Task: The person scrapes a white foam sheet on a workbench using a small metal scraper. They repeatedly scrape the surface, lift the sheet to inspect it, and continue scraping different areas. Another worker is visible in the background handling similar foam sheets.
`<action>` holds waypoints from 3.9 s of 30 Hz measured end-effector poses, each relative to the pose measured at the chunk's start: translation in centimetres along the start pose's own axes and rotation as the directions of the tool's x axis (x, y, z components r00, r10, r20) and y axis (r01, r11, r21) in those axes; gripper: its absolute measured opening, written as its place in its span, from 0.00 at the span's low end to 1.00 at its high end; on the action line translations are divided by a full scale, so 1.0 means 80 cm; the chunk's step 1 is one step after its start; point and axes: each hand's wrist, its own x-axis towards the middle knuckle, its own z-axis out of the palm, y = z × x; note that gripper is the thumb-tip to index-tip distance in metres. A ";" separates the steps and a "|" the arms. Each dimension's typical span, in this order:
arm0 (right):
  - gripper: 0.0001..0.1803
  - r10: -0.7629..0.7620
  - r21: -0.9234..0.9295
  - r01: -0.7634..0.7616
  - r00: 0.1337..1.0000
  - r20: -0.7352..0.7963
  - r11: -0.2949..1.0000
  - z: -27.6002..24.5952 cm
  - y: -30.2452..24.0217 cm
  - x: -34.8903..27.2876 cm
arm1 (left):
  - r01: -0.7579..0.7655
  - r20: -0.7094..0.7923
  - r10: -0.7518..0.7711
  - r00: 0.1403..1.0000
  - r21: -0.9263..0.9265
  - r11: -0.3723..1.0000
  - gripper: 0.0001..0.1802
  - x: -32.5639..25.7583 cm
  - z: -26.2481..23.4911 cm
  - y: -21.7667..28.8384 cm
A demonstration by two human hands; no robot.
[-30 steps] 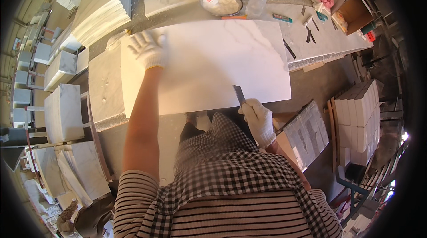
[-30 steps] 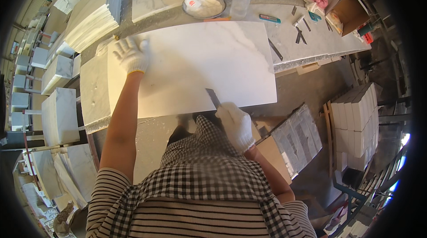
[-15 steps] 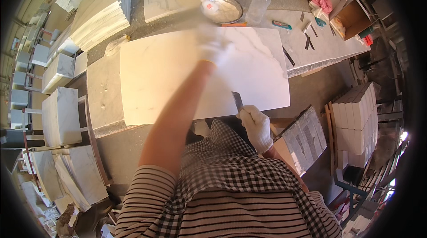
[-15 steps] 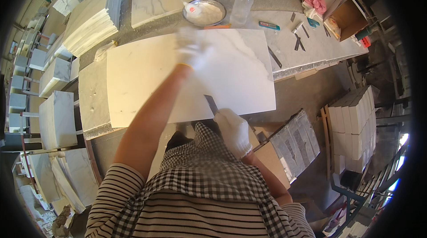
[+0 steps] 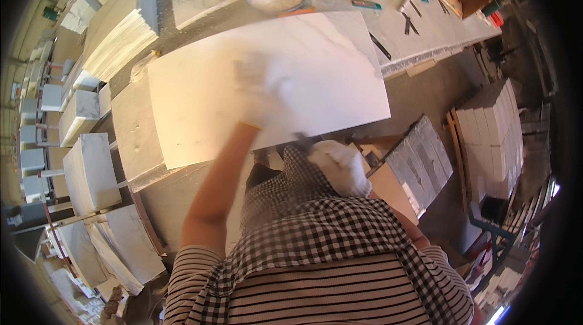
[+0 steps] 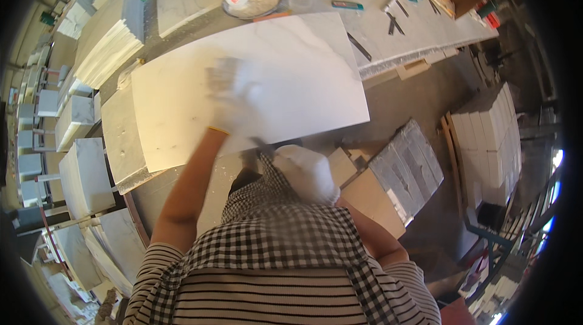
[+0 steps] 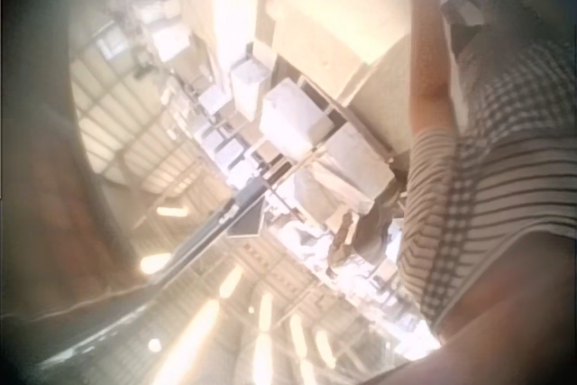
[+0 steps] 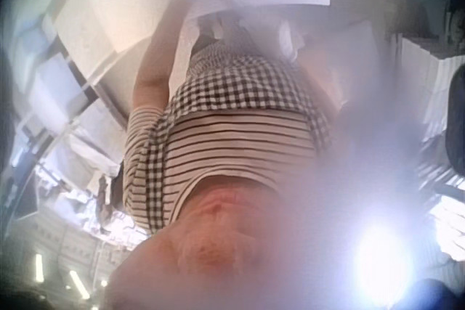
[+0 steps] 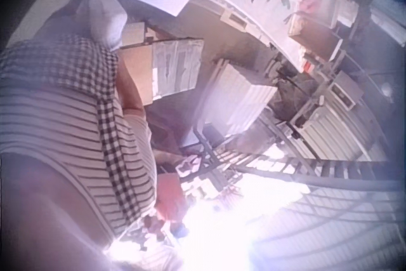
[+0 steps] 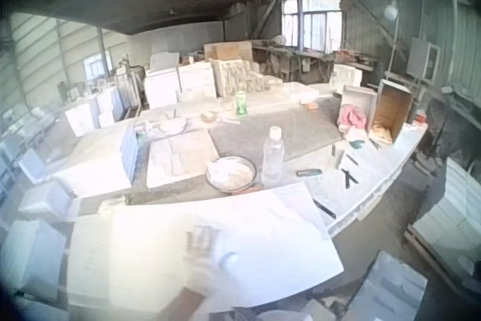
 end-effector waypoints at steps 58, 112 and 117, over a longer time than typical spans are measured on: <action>0.19 0.248 0.236 -0.263 0.965 0.090 0.936 0.035 -0.023 0.018 | 0.861 0.851 -0.130 0.508 -0.504 0.067 0.19 -0.095 -0.165 0.087; 0.19 0.212 -0.639 -0.321 0.946 -0.244 0.699 -0.233 0.261 0.197 | 0.587 0.465 -0.879 0.111 -0.744 -0.319 0.14 -0.223 -0.232 -0.028; 0.18 0.228 -0.155 -0.238 0.970 -0.080 0.959 -0.144 0.164 0.182 | 0.564 0.365 -0.930 0.033 -0.775 -0.284 0.16 -0.226 -0.232 -0.039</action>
